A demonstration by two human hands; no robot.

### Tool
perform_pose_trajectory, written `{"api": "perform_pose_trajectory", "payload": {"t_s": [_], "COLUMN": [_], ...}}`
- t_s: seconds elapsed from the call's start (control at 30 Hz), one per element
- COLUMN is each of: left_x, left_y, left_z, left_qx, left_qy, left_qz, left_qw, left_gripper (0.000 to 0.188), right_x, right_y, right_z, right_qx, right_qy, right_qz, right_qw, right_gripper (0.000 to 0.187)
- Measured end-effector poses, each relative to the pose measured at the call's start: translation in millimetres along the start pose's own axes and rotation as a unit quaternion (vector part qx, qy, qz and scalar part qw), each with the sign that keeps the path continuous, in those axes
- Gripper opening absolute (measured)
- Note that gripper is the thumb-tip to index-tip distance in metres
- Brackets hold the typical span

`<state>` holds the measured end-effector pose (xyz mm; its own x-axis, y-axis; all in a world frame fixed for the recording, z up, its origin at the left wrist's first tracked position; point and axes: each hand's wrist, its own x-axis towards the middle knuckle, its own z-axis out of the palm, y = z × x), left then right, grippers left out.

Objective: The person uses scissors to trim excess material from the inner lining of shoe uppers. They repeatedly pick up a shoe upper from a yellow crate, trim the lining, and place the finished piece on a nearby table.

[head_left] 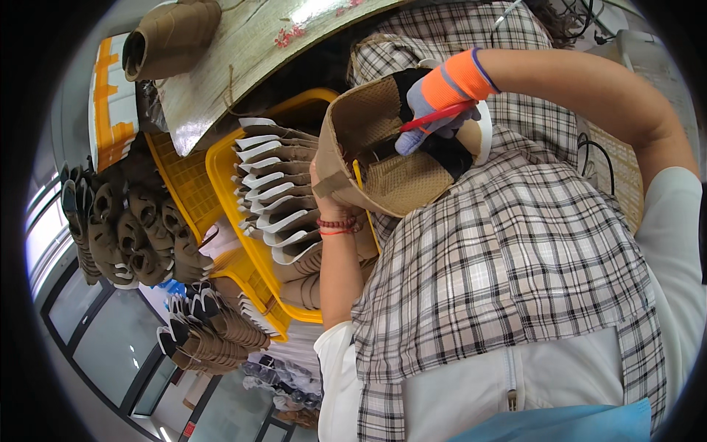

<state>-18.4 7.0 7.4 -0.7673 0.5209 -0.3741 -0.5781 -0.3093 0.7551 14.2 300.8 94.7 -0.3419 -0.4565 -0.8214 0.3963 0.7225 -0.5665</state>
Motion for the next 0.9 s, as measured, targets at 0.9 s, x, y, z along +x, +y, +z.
{"api": "perform_pose_trajectory", "payload": {"t_s": [0.9], "left_x": [22], "left_y": [-18], "left_z": [27], "left_qx": [0.026], "left_qy": [0.01], "left_qz": [0.017], "left_qw": [0.999], "left_gripper": [0.046], "right_x": [2], "right_y": [63], "right_z": [-7], "right_qx": [-0.024], "right_qy": [0.045], "right_qz": [-0.03], "right_qw": [0.998], "right_gripper": [0.057]}}
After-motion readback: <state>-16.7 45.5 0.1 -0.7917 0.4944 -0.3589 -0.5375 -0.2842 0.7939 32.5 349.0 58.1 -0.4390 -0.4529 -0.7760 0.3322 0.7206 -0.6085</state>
